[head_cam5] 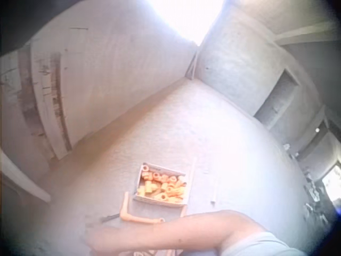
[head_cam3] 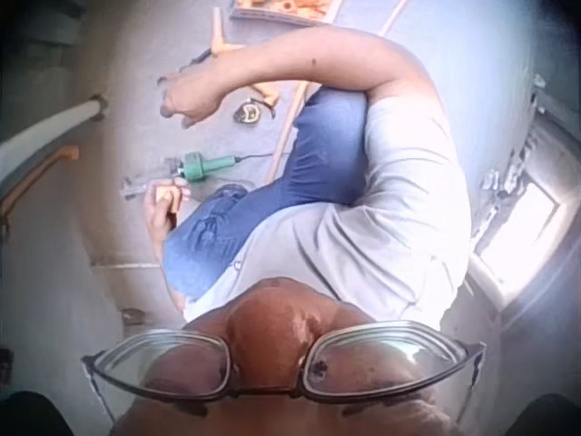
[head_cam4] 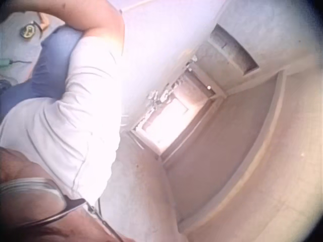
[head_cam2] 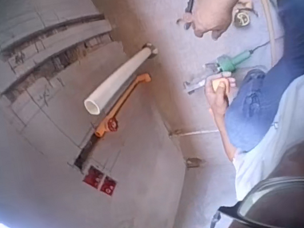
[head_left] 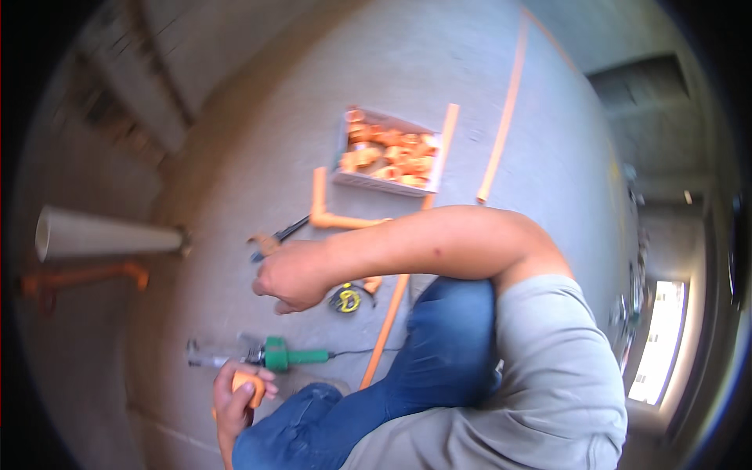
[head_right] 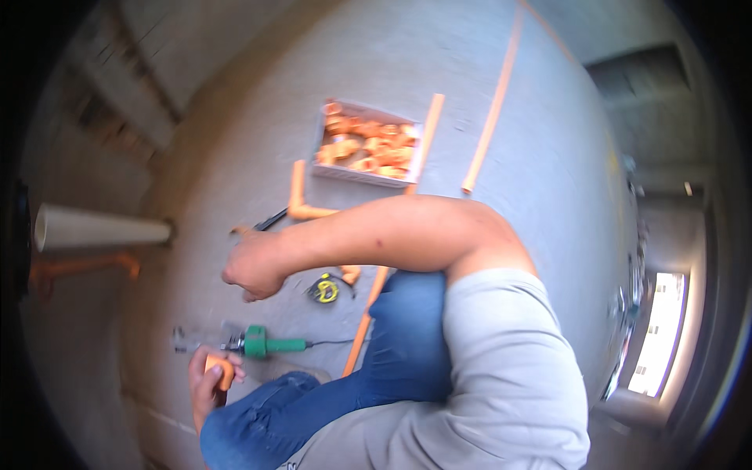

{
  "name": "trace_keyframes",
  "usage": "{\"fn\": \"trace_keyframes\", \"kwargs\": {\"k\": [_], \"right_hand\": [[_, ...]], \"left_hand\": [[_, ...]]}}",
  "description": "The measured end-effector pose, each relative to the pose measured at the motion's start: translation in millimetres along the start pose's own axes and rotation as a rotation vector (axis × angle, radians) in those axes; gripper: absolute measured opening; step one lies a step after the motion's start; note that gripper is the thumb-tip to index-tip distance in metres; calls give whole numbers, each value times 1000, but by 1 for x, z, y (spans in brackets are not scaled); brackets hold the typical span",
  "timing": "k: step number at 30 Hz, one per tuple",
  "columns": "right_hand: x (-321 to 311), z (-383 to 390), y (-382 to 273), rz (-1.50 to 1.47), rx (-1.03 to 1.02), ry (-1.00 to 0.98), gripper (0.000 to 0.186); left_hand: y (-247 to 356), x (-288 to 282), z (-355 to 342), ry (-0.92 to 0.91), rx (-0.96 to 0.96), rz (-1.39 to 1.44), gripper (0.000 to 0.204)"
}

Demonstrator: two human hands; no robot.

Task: The person picks up an orange PVC pipe, measures a section with a tape measure, uses a handheld heating tool to fuse the pipe ends, and assembles a network of pipes and elbow connectors on the concrete floor.

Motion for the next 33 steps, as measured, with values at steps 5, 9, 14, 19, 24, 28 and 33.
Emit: {"fn": "trace_keyframes", "kwargs": {"k": [5,9,14,19,24,28,33], "right_hand": [[-1,129,115,-206,395,386,38],[95,284,222,-367,919,575,41],[355,500,309,-423,1567,193,34],[460,529,290,-488,1610,-27,34],[458,467,288,-607,1559,-94,40],[400,447,302,-604,1522,-6,38],[361,429,314,-548,1490,69,37]], "left_hand": [[25,37,-20,-223,86,-218,22],[15,80,-27,-251,-118,-387,28],[-31,89,-31,-484,-406,-627,18],[-13,98,-22,-294,-488,-741,15],[-28,96,-37,-269,-581,-723,9],[-25,101,-41,-260,-559,-743,8],[-20,102,-29,-316,-536,-812,11]]}}
Point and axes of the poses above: each hand's wrist, its own z-axis away from the middle knuckle, its own x-axis out of the palm, y = z × x, the point moved 10 cm from there along -z, towards the middle knuckle, and after that the axes turned 12 degrees about z, right-handed, at the moved point
